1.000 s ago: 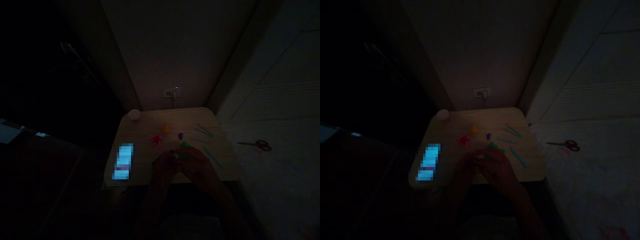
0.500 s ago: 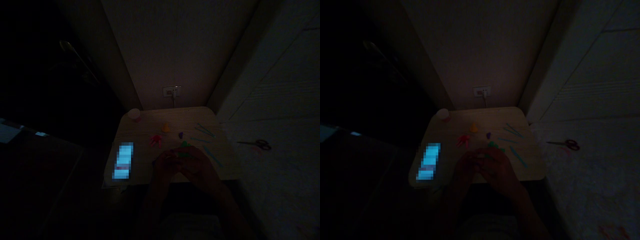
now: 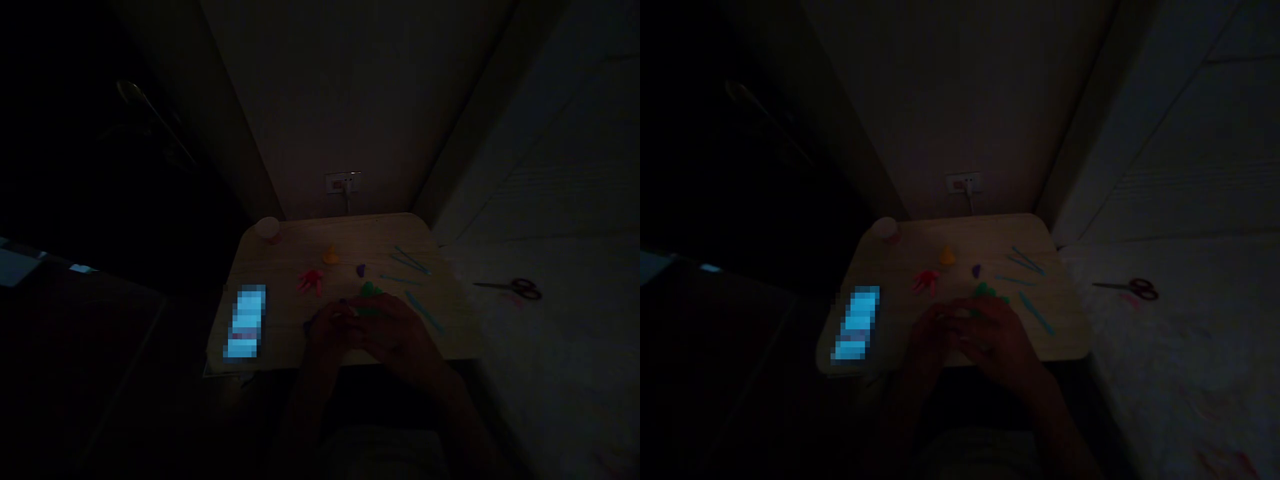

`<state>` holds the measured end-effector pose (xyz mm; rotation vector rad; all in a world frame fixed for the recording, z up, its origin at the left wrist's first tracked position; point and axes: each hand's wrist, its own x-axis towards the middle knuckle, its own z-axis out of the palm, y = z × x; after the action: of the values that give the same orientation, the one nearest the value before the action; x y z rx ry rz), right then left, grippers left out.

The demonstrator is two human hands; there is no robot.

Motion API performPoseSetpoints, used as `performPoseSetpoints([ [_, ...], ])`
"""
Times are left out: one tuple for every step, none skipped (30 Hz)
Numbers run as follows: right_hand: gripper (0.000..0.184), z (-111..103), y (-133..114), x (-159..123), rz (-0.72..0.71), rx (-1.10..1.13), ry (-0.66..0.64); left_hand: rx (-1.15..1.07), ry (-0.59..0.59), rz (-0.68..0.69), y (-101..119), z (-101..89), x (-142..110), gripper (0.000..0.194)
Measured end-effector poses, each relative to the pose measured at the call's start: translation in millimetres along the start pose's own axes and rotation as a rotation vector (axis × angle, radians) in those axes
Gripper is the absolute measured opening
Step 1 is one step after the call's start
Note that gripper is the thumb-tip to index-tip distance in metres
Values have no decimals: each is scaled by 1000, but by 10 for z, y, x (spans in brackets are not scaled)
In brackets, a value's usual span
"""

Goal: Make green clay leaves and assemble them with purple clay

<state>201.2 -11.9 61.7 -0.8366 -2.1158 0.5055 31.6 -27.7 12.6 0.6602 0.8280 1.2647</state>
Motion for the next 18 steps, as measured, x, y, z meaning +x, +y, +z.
performPoseSetpoints([
  [31,3,1,0,-6,-3,1,7,7,4,-10,-9,13,46],
  [31,8,4,0,-12,-7,12,11,13,10,-21,-14,24,46],
  [30,13,10,-1,-14,-12,28,18,19,16,-32,-16,31,46],
  [29,17,19,-4,-12,-16,47,27,30,23,-42,-14,33,45],
  [27,19,29,-8,-7,-16,67,34,41,29,-50,-8,31,45],
  [25,19,40,-13,-1,-11,83,37,49,34,-56,0,24,46],
  [23,17,51,-20,4,-2,94,34,51,37,-59,9,14,47],
  [22,14,61,-27,9,7,100,30,42,31,-59,17,1,48],
  [21,9,70,-33,13,13,100,23,23,23,-55,23,-11,49],
  [23,6,76,-39,15,14,98,13,3,14,-50,26,-20,48],
  [26,3,79,-43,18,12,96,1,-13,6,-44,26,-26,47],
  [28,2,79,-44,22,7,93,-10,-20,2,-37,24,-28,46],
  [28,2,75,-41,22,3,91,-20,-20,0,-30,21,-26,45],
  [27,3,70,-35,18,2,89,-29,-15,0,-24,18,-21,45],
  [24,6,62,-27,11,6,89,-35,-7,0,-19,18,-16,45],
  [21,8,54,-16,1,17,91,-35,-3,-1,-14,20,-11,46],
  [19,9,47,-4,-10,32,95,-32,2,0,-9,27,-9,47],
  [17,9,40,7,-19,47,103,-31,8,2,-3,37,-10,47],
])
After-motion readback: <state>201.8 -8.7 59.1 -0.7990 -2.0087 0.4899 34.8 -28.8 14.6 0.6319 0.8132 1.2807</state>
